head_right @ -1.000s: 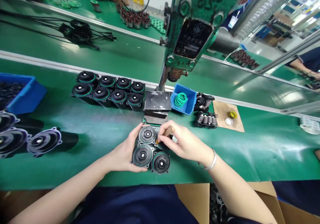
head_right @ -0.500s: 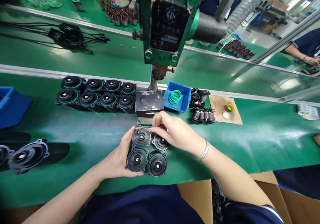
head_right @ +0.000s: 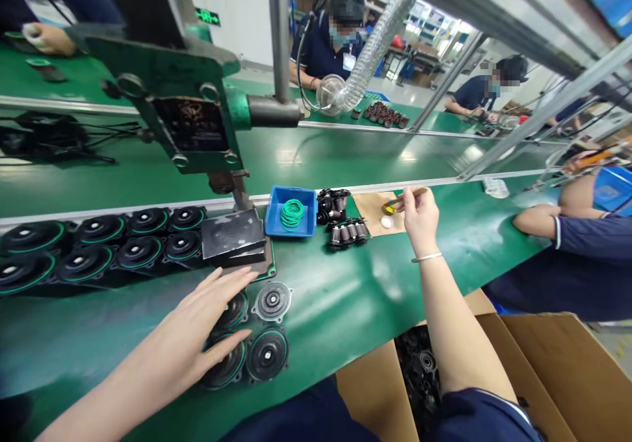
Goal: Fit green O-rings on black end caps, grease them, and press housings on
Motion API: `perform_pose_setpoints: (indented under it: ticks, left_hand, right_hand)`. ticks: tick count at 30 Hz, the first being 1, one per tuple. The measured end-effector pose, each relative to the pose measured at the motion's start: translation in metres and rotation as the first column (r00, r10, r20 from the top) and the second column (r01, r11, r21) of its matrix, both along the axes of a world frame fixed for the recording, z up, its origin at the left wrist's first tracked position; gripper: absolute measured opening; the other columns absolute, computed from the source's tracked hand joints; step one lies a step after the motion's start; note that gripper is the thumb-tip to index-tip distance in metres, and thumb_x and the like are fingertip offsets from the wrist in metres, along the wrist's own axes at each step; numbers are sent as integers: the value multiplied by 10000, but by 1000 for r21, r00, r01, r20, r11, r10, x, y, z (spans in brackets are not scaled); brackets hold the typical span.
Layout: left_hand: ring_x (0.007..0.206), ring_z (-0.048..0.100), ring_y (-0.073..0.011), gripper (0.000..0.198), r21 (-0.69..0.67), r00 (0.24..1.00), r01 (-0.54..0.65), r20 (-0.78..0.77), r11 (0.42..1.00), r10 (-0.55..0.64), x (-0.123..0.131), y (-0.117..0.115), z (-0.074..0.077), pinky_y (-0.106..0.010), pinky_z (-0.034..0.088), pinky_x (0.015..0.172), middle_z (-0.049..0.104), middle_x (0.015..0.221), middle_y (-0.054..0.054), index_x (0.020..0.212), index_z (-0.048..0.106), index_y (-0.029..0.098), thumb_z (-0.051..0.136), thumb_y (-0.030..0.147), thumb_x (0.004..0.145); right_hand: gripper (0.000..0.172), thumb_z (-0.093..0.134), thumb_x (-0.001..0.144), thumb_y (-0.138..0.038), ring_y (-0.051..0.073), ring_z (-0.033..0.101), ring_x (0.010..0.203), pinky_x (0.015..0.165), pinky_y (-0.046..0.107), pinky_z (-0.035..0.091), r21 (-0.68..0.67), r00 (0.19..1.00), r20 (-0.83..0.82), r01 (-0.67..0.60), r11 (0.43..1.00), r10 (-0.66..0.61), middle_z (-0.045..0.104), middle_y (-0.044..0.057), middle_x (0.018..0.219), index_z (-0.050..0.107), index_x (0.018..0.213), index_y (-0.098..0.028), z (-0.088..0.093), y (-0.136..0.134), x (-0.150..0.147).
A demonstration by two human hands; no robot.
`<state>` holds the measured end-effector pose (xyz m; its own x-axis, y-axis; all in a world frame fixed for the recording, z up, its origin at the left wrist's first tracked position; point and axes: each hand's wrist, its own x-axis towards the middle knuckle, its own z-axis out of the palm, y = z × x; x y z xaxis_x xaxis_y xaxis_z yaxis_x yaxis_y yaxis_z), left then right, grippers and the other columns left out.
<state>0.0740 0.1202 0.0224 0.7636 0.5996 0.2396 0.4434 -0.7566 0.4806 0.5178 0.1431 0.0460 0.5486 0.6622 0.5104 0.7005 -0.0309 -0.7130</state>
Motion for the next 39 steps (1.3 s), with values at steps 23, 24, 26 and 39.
perform_pose_setpoints:
  ticks: [23, 24, 26, 39]
  left_hand:
    - [1332, 536, -321, 602, -56, 993, 114, -26, 992, -116, 30, 25, -19, -541, 434, 1129, 592, 1415, -77, 1458, 396, 294, 595, 438, 909]
    - [1351, 510, -332, 612, -62, 994, 105, -34, 993, -107, 30, 25, -20, -540, 459, 1107, 581, 1428, -69, 1460, 392, 306, 607, 434, 902]
    - [1371, 474, -351, 644, -81, 995, 85, -52, 993, -90, 29, 24, -21, -541, 497, 1066, 577, 1434, -56, 1472, 373, 325, 631, 416, 889]
    - [1354, 511, -324, 739, -184, 996, -27, -92, 983, 10, 29, 15, -6, -538, 423, 1138, 632, 1358, -58, 1490, 286, 310, 675, 343, 863]
  right_hand:
    - [294, 508, 955, -450, 140, 627, 650, 730, 314, 528, -137, 992, 56, 121, 983, -114, 649, 26, 721, 550, 898, -165, -42, 36, 82]
    - [294, 495, 952, -460, 152, 634, 643, 719, 320, 529, -119, 991, 52, 126, 985, -120, 655, 36, 717, 534, 896, -174, -40, 36, 84]
    - [308, 474, 946, -484, 167, 637, 617, 676, 328, 532, -95, 991, 33, 136, 986, -133, 657, 48, 704, 514, 895, -183, -40, 36, 87]
    - [368, 557, 940, -494, 95, 569, 594, 624, 268, 530, -8, 990, -11, 137, 990, -137, 607, -8, 702, 604, 919, -130, -45, 27, 87]
